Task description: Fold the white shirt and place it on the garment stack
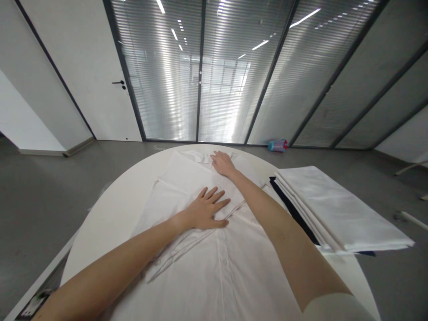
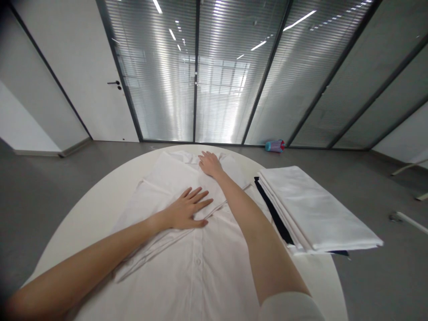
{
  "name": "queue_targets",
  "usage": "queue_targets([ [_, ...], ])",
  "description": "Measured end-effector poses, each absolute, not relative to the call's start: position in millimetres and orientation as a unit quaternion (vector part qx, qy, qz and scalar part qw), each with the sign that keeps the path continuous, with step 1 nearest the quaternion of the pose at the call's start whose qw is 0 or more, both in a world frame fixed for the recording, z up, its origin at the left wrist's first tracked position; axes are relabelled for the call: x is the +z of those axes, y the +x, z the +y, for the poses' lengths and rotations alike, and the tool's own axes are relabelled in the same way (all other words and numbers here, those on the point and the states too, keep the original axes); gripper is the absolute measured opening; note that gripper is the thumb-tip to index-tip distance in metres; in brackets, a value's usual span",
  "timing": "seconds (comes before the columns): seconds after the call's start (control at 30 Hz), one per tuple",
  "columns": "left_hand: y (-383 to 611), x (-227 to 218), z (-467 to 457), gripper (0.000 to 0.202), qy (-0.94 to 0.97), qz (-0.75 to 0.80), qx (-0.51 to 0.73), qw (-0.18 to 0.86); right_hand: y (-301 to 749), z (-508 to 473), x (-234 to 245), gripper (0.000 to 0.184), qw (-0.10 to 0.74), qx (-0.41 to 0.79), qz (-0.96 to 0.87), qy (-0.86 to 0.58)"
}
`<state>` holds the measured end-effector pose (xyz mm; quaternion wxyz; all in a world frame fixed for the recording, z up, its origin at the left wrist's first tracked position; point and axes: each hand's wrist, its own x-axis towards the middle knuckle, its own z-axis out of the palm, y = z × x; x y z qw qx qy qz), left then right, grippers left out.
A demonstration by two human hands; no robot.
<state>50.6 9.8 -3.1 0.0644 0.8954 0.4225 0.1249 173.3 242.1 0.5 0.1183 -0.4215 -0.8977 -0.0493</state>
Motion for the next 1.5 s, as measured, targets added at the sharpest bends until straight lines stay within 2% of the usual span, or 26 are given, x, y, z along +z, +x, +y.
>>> queue_targets([
  [0.13,50,-5,10,0.079,0.897,0.420,0.123,0.062,156,242,-8,0.072,0.055,0.053,-0.875,-0.479],
  [0.23,49,-4,10,0.080,0.900,0.417,0.114,0.063,158,246,-9,0.073,0.037,0.108,-0.872,-0.477],
  [0.47,49,1,6,0.074,0.911,0.380,0.153,0.050,205,262,20,0.061,0.104,0.078,-0.852,-0.508],
  [0.7,27,3,7,0.069,0.927,0.348,0.116,0.081,279,259,56,0.043,0.086,0.074,-0.827,-0.550],
  [0.9,5,18,4,0.062,0.932,0.345,0.104,0.043,305,262,73,0.024,0.044,0.106,-0.807,-0.580],
  [1.07,85,38,-28,0.040,0.961,0.249,0.123,0.011,296,257,55,0.017,-0.003,0.181,-0.764,-0.619],
  [1.3,215,17,-78,0.034,0.991,-0.018,0.126,-0.052,301,247,40,0.017,0.037,0.198,-0.713,-0.672],
  [1.5,236,14,-80,0.027,0.987,-0.010,0.150,-0.062,293,241,35,0.022,0.038,0.186,-0.691,-0.698],
])
